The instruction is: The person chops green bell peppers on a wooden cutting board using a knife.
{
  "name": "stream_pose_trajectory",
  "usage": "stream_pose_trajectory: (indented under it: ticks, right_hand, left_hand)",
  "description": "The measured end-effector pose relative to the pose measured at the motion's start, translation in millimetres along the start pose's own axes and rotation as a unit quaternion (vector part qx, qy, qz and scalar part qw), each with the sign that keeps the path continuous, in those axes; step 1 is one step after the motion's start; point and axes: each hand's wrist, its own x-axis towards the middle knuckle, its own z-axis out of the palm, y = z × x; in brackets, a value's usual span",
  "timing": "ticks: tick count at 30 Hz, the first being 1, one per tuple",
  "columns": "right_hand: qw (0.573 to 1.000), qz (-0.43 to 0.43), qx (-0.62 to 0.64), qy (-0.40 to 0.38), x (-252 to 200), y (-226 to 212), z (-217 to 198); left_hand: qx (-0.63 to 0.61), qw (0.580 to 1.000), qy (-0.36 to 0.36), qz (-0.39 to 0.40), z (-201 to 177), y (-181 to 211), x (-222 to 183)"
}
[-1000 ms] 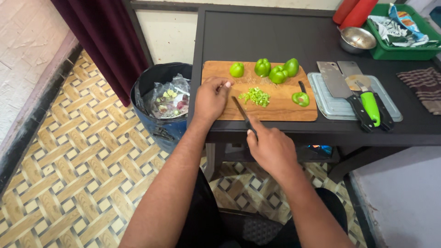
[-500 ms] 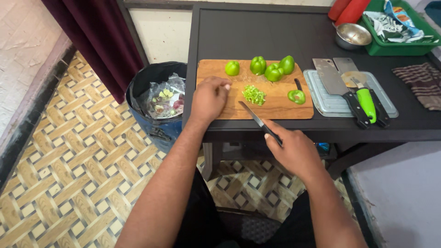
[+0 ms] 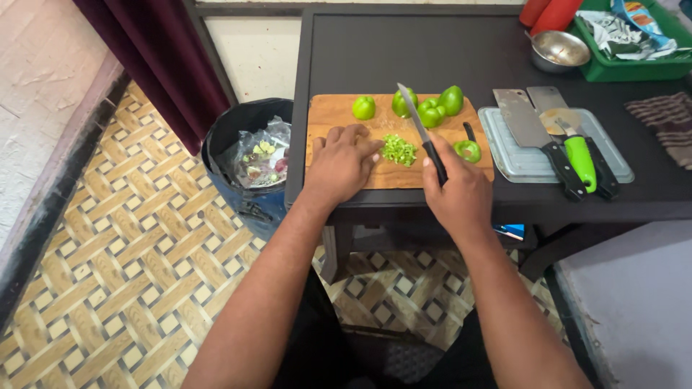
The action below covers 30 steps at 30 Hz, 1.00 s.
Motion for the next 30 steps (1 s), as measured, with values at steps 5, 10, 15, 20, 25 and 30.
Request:
stream_pose_trajectory:
  ticks: [5,10,15,20,25,30]
  right_hand:
    - [0.998,-0.014,0.035,0.041,0,9,23]
    - [0.999,0.016,0.018,0.045,0,14,29]
    - [0.998,-0.005,0.023,0.056,-2,14,30]
    - [0.998,0.018,0.022,0.047,-2,12,28]
    - [0.999,0.015,0.001,0.048,-3,16,29]
    - [0.997,-0.009,0.021,0.067,-4,14,31]
  left_hand:
    - [-0.010,0.999,-0.020,-0.024,1,-1,2]
    - [-0.023,0.997,-0.043,-0.059,-6,2,13]
    - [-0.022,0.982,-0.090,-0.167,-12,14,28]
    - [-0.020,0.988,-0.044,-0.147,-7,14,25]
    - [-0.057,0.994,0.020,-0.086,7,1,19]
    - [-0.150,0.979,0.114,-0.074,8,-6,15]
